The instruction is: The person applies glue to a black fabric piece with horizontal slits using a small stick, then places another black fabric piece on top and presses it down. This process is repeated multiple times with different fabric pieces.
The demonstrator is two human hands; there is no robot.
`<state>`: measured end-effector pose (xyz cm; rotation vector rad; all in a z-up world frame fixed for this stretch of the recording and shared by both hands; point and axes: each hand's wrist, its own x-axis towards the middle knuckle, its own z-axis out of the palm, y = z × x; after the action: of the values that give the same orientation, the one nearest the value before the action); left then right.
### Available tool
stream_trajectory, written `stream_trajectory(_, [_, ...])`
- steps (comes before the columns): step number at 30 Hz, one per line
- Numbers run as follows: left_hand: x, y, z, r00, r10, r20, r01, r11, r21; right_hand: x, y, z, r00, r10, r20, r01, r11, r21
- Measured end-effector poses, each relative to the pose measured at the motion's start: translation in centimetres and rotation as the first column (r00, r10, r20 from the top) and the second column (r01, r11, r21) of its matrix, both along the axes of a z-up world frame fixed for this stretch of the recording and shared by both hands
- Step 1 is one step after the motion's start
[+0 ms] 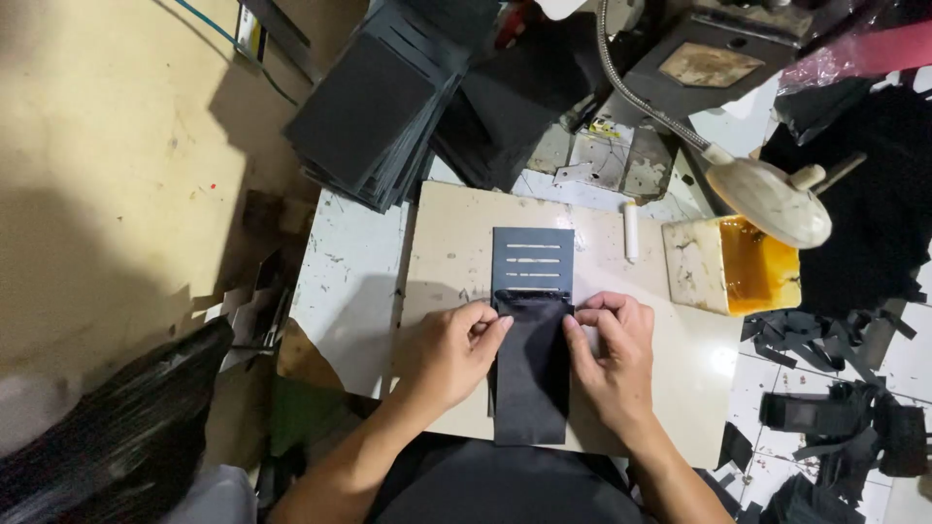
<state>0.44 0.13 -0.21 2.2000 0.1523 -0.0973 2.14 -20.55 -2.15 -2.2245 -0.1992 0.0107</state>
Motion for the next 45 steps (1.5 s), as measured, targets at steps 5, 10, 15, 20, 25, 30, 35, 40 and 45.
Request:
stream_trajectory(5, [1.3, 0.0, -1.3, 0.999, 0.045, 0.024, -0.042, 0.992, -0.118, 1.6, -0.2, -2.2, 0.969, 0.043, 0.243, 0.003, 0.982, -0.186])
stream_trajectory(10, [1.4, -0.5, -2.4, 0.998, -0.009, 0.069, 0.002, 0.996, 0.095, 1.5, 0.5, -1.1, 0.995, 0.021, 0.093, -0.009, 0.991, -0.133])
stream_trajectory(15, [1.3, -0.5, -2.9, 1.000, -0.014, -0.003, 0.014, 1.000, 0.012, 1.4, 0.5, -1.5, 0.996, 0.018, 0.091, -0.004, 0.987, -0.159])
stream_trajectory(20, [1.5, -0.6, -2.9, 0.999, -0.002, 0.045, 0.002, 1.000, 0.000, 1.4, 0.6, -1.4, 0.997, 0.007, 0.077, 0.005, 0.987, -0.158])
stream_trajectory(25, [1.4, -0.6, -3.2, 1.000, -0.020, -0.008, 0.020, 1.000, 0.013, 1.4, 0.5, -1.5, 0.997, 0.004, 0.072, 0.009, 0.986, -0.166])
stream_trajectory(30, [0.8, -1.1, -4.6, 1.000, 0.015, -0.020, -0.016, 0.997, -0.070, 1.5, 0.7, -1.5, 0.997, -0.008, 0.075, 0.021, 0.984, -0.175])
stream_trajectory(35, [1.5, -0.6, -3.3, 0.999, -0.029, -0.030, 0.028, 0.998, -0.054, 1.4, 0.7, -1.7, 0.993, -0.016, 0.121, 0.035, 0.987, -0.158])
stream_trajectory(40, [1.2, -0.8, -4.1, 1.000, -0.021, -0.008, 0.021, 0.999, -0.032, 1.4, 0.6, -1.6, 0.995, 0.000, 0.101, 0.017, 0.985, -0.172])
stream_trajectory(45, [1.1, -1.0, -4.2, 1.000, 0.006, 0.004, -0.006, 0.997, -0.075, 1.3, 0.7, -1.6, 0.994, 0.014, 0.108, 0.006, 0.983, -0.183])
